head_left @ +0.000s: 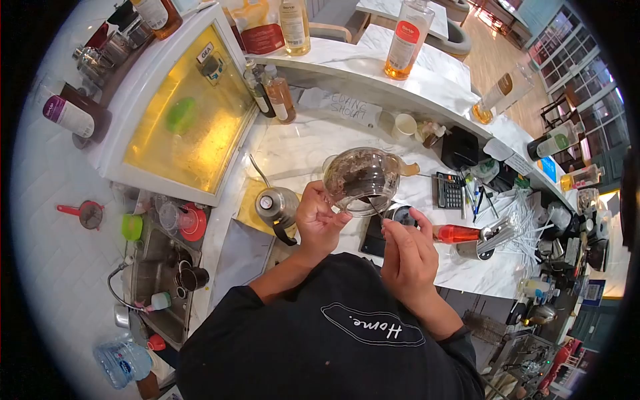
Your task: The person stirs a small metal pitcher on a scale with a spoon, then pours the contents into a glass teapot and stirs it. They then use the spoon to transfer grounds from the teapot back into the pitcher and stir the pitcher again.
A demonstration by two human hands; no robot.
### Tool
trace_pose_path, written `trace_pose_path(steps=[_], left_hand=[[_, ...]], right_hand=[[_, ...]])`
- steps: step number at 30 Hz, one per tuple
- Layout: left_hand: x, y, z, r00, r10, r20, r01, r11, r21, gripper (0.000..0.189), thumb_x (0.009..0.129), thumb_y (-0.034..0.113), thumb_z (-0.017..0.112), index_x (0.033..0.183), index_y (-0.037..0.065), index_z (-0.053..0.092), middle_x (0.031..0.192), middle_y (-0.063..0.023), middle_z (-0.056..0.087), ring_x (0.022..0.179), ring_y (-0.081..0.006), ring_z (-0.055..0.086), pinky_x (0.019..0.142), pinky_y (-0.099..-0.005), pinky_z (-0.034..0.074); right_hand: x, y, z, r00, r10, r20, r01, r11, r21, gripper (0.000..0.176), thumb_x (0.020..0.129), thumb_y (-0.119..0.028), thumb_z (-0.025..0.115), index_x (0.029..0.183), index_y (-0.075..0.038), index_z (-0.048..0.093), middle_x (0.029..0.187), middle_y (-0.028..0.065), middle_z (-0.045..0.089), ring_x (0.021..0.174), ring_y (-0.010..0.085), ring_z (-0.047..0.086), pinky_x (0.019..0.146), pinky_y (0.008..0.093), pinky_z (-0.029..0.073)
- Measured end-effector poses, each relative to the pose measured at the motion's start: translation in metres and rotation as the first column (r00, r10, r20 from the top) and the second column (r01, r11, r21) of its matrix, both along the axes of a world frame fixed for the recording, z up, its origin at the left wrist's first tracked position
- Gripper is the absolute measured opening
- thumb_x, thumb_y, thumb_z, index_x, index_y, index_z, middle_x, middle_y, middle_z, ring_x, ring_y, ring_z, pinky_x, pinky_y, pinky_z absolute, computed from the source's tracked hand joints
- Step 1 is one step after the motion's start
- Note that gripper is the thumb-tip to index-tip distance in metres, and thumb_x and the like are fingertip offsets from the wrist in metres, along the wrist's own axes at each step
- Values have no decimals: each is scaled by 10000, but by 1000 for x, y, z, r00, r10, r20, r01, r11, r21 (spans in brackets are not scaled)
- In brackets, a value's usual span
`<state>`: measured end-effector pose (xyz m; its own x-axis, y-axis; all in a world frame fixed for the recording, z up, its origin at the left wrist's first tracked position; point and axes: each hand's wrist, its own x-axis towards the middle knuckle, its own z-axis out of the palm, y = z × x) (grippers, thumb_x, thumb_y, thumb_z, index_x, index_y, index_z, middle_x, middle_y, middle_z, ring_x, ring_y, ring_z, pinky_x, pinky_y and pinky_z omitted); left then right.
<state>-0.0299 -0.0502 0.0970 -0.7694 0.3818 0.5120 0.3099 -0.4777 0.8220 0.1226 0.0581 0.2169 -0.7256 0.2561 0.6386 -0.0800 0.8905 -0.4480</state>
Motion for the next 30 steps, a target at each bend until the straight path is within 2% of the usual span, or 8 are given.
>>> trace_pose_path(steps=[7,10,13,19,21,25,28,30], left_hand=[[-5,11,10,1000,10,2,-10,998,55,417,896,243,875,824,54,511,1201,-168,541,1094,-228,584,938,-374,509],[-5,13,10,1000,15,13,-16,999,39,428,899,255,873,801,54,508,1197,-165,545,1072,-220,590,926,-361,513],[-8,14,9,998,52,-47,-53,998,-21,451,892,283,879,771,56,508,1171,-161,557,1058,-226,598,925,-358,510],[-8,17,12,995,59,-86,-63,997,-47,461,864,312,900,755,63,527,1126,-161,580,967,-204,572,849,-341,488],[-6,19,17,996,55,-77,-54,998,16,465,857,315,905,757,62,528,1144,-171,590,978,-205,577,852,-342,486],[-11,17,14,998,39,-45,-39,999,7,462,851,329,908,766,59,543,1175,-189,598,1044,-231,606,901,-355,495],[-14,19,28,992,28,-124,-27,1000,9,432,851,301,910,781,53,564,1218,-200,588,1130,-264,628,961,-378,512],[-10,18,33,998,-49,-50,52,996,66,400,857,251,907,785,42,574,1266,-205,562,1174,-282,633,997,-402,526]], right_hand=[[-7,11,-1,999,35,-5,-35,999,-1,393,821,138,700,1198,40,653,871,124,684,780,277,682,992,559,528],[-6,14,-3,1000,26,-16,-26,1000,-14,401,819,143,699,1203,38,650,876,122,685,786,279,685,998,558,525],[-5,17,-3,1000,11,-20,-11,1000,-8,403,820,144,698,1205,37,648,880,119,687,791,277,688,1001,558,523],[2,17,1,999,23,-32,-24,999,-38,407,821,138,696,1210,28,651,896,114,701,789,264,692,1010,556,516],[1,19,5,999,8,-44,-9,1000,-23,411,820,137,696,1213,27,652,893,113,701,784,262,691,1013,557,514],[7,15,15,999,-6,-38,6,1000,-6,413,819,136,697,1217,32,655,883,111,696,769,257,687,1019,560,505],[10,12,22,998,-40,-38,40,999,7,408,820,135,696,1215,34,657,889,113,697,763,254,684,1021,560,499],[11,11,25,999,-41,-22,41,999,14,409,819,133,696,1213,34,657,891,113,697,764,253,685,1025,559,495]])
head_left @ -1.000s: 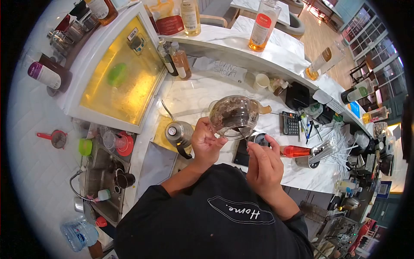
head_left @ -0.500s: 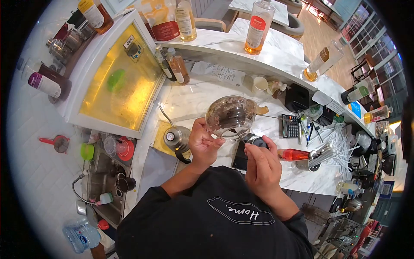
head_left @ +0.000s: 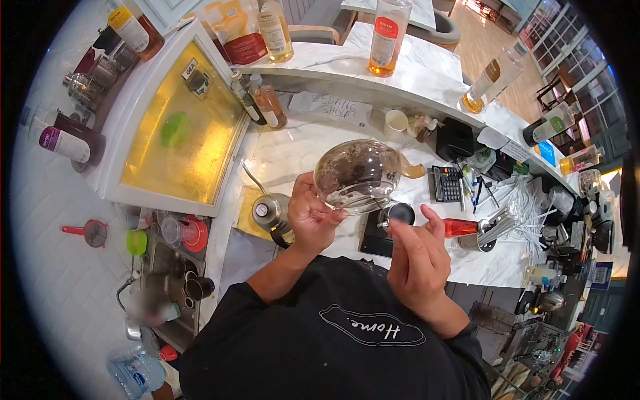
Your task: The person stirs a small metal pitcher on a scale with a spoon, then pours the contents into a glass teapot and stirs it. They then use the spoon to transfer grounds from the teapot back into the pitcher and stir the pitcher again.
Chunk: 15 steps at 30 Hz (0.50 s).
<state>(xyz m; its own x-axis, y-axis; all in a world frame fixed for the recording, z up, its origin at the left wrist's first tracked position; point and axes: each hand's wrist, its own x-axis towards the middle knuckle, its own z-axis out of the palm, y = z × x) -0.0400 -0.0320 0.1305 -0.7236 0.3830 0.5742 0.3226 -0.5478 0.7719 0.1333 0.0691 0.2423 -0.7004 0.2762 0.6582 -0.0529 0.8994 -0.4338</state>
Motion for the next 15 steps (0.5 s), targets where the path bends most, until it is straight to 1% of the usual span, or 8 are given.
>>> trace_pose_path(steps=[1,3,4,8,11,13,14,15], left_hand=[[2,0,0,1000,1,3,-1,1000,-5,400,857,251,907,785,42,574,1266,-205,562,1174,-282,633,997,-402,526],[6,2,0,1000,-15,24,13,998,55,388,861,223,905,786,31,577,1296,-204,540,1206,-297,631,1020,-421,532],[6,1,-2,1000,-15,27,13,998,54,388,861,223,905,786,31,577,1296,-204,540,1206,-297,631,1020,-421,532],[7,1,-7,999,-45,-30,45,999,24,377,859,229,907,790,34,592,1300,-205,536,1203,-298,627,1005,-428,539],[3,-2,-7,995,-60,-75,60,998,-13,376,850,225,915,788,37,595,1287,-205,544,1196,-293,624,999,-432,540],[1,-2,-7,993,-70,-97,67,997,-35,379,847,223,917,785,36,593,1281,-207,549,1192,-290,623,998,-436,540],[2,-1,-10,993,-74,-97,70,997,-41,386,848,219,916,777,33,585,1277,-210,554,1185,-285,624,995,-434,541],[3,0,-13,992,-77,-97,72,996,-47,393,849,215,915,769,30,578,1273,-213,559,1179,-280,625,992,-432,543]], right_hand=[[1,-1,1,1000,-2,15,2,1000,11,409,817,131,697,1212,34,657,892,113,698,764,252,686,1028,558,492],[2,-3,3,999,3,36,-3,1000,16,413,814,129,697,1214,32,656,892,114,697,764,250,686,1032,559,490],[3,-4,3,999,5,54,-6,1000,26,417,812,127,696,1215,30,655,892,114,697,764,248,687,1035,560,489],[8,-7,-1,998,-25,65,22,999,44,427,810,122,694,1225,29,651,898,112,700,766,242,689,1048,565,482],[12,-10,-4,998,-32,52,30,999,24,412,821,124,682,1220,25,649,877,108,695,757,249,683,1048,569,487],[15,-13,-9,998,-33,52,35,999,-33,361,867,117,668,1213,17,651,897,126,720,790,235,720,1041,556,504],[16,-15,-11,998,-35,51,37,999,-32,361,867,117,668,1213,17,651,897,126,720,790,235,720,1041,556,504],[17,-17,-13,998,-30,56,38,988,-152,309,913,98,647,1214,28,646,923,139,736,818,228,740,1013,524,531]])
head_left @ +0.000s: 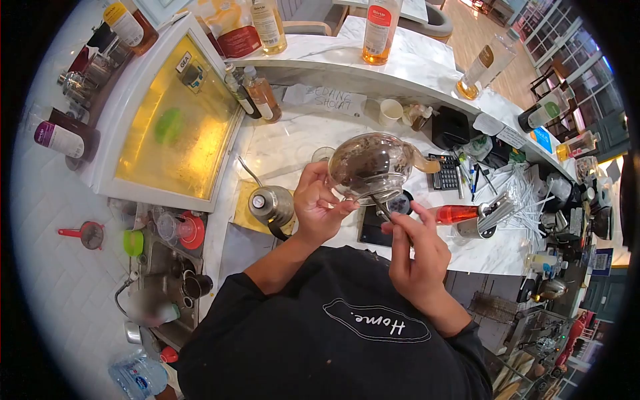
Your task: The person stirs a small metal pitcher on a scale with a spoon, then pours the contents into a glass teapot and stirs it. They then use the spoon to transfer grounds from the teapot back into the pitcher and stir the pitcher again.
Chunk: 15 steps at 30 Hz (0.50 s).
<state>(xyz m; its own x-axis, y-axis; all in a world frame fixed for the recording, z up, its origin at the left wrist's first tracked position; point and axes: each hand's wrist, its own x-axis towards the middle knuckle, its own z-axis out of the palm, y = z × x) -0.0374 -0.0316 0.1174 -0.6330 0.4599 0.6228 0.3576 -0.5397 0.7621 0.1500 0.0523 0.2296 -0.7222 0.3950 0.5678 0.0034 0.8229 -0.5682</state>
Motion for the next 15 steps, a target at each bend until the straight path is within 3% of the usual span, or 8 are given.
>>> trace_pose_path(steps=[2,3,4,5,6,8,10,15], left_hand=[[4,2,-6,1000,-19,-1,19,1000,-2,399,853,209,911,763,28,568,1273,-212,561,1178,-276,626,993,-428,547],[5,4,-9,999,-38,-3,38,999,-5,405,857,204,907,758,25,558,1273,-211,564,1177,-272,627,994,-424,551],[8,7,-13,999,-39,-6,39,999,-1,405,857,204,907,758,25,558,1273,-211,564,1177,-272,627,994,-424,551],[11,8,-18,998,-54,27,54,998,-21,413,857,202,907,753,25,548,1272,-208,561,1175,-267,629,998,-420,556],[14,10,-22,996,-69,61,71,997,-41,422,856,199,907,749,24,538,1272,-205,558,1172,-263,630,1002,-417,560],[19,13,-31,996,-77,55,80,996,-47,417,871,178,891,760,25,520,1263,-191,549,1176,-257,629,1027,-423,562],[24,16,-37,962,-145,232,148,989,4,405,899,141,861,770,26,494,1250,-172,538,1176,-250,628,1045,-428,560],[24,13,-42,976,-87,198,110,988,-107,383,929,85,817,794,32,462,1238,-153,532,1198,-248,626,1063,-430,556]], right_hand=[[2,-6,-5,1000,0,0,0,993,-118,260,959,79,626,1215,39,642,948,152,753,847,222,760,984,492,557],[3,-11,-8,998,-29,-49,0,857,-516,228,995,52,602,1221,55,635,978,168,759,879,229,766,956,454,572],[4,-13,-10,994,-74,-82,-25,569,-822,206,1032,24,579,1226,71,628,1007,184,765,911,235,772,927,416,588],[2,-12,-9,990,-99,-99,-38,496,-867,219,1075,-45,544,1231,89,619,1003,191,760,909,252,763,875,366,593],[1,-7,-12,990,-102,-102,-38,498,-866,219,1075,-45,544,1231,89,619,1003,191,760,909,252,763,875,366,593],[1,7,-26,987,-148,-59,-6,335,-942,243,1091,-98,537,1232,80,624,1001,195,761,901,245,764,861,354,586],[0,12,-35,984,-174,-25,36,342,-939,268,1100,-131,532,1235,80,627,1001,193,761,896,243,763,845,339,579],[5,21,-56,973,-221,-65,19,359,-933,272,1097,-119,538,1242,91,629,1007,198,765,894,248,765,847,328,577]])
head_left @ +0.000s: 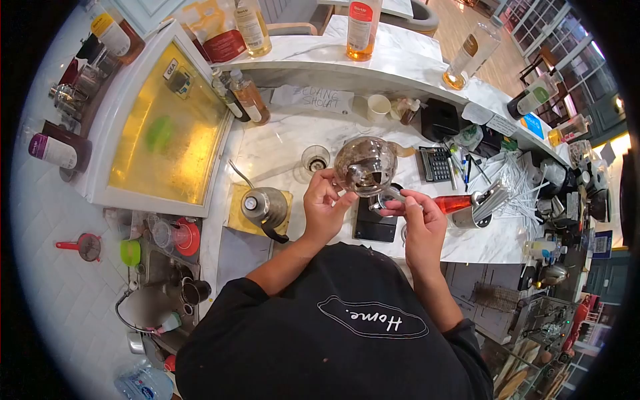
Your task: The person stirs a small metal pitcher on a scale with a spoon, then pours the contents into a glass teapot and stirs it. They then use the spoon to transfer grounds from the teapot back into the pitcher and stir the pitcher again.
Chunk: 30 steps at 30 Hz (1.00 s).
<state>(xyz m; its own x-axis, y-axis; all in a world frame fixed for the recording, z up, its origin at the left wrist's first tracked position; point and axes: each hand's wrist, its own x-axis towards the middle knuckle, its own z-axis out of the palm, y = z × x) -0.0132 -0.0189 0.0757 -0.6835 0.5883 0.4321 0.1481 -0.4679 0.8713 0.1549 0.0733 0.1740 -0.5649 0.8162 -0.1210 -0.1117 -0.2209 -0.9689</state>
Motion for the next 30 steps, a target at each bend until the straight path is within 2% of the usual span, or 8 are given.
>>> trace_pose_path(steps=[3,6,19,21,22,25,26,30], left_hand=[[2,3,-10,999,8,54,-7,1000,-17,368,937,42,796,804,42,452,1234,-147,540,1216,-249,626,1061,-402,539],[-1,6,-22,993,78,84,-72,995,-69,347,946,-9,764,802,61,457,1188,-128,572,1093,-184,617,952,-313,501],[-12,-3,-49,962,156,226,-112,974,-196,363,976,42,752,792,85,443,1091,-83,600,940,-115,534,873,-271,467],[-10,-3,-48,961,141,237,-92,974,-206,363,978,50,754,789,84,447,1086,-81,605,936,-113,532,870,-269,464],[-9,-3,-47,962,132,238,-82,975,-209,364,978,53,756,787,82,448,1082,-80,607,937,-109,531,870,-269,463],[-7,-5,-51,971,113,212,-65,973,-223,368,980,62,758,781,77,448,1087,-83,612,945,-107,534,870,-270,464],[-8,-7,-52,978,102,183,-57,971,-234,373,982,67,758,778,75,447,1095,-87,615,951,-108,537,870,-272,466],[-8,-7,-49,978,74,195,-33,978,-208,365,981,76,761,793,70,450,1119,-98,614,970,-118,543,877,-281,470]], right_hand=[[5,3,0,1000,-24,9,24,999,28,274,1097,-117,538,1245,95,627,1011,203,766,892,250,766,847,328,579],[14,3,1,999,-39,9,39,998,44,273,1094,-112,539,1245,100,625,1010,209,765,893,260,767,851,338,581],[62,19,-56,926,-347,148,310,923,227,253,1076,-87,575,1259,75,640,1009,198,764,912,255,771,863,360,590],[61,13,-71,840,-336,426,-15,770,637,216,1025,-23,614,1223,41,669,1027,203,761,908,298,775,917,414,590],[57,17,-79,840,-424,338,-124,456,881,220,977,19,637,1190,15,689,1017,198,753,950,362,756,970,462,572],[56,17,-66,823,-487,293,-104,378,920,232,967,32,639,1191,10,695,988,190,760,991,397,734,1007,482,556],[55,15,-49,804,-509,306,-50,456,889,234,969,39,634,1193,9,697,949,163,764,1017,388,731,1019,476,551],[58,12,7,850,-497,174,42,394,918,241,955,104,623,1174,32,692,898,152,758,894,334,759,1039,494,540]])
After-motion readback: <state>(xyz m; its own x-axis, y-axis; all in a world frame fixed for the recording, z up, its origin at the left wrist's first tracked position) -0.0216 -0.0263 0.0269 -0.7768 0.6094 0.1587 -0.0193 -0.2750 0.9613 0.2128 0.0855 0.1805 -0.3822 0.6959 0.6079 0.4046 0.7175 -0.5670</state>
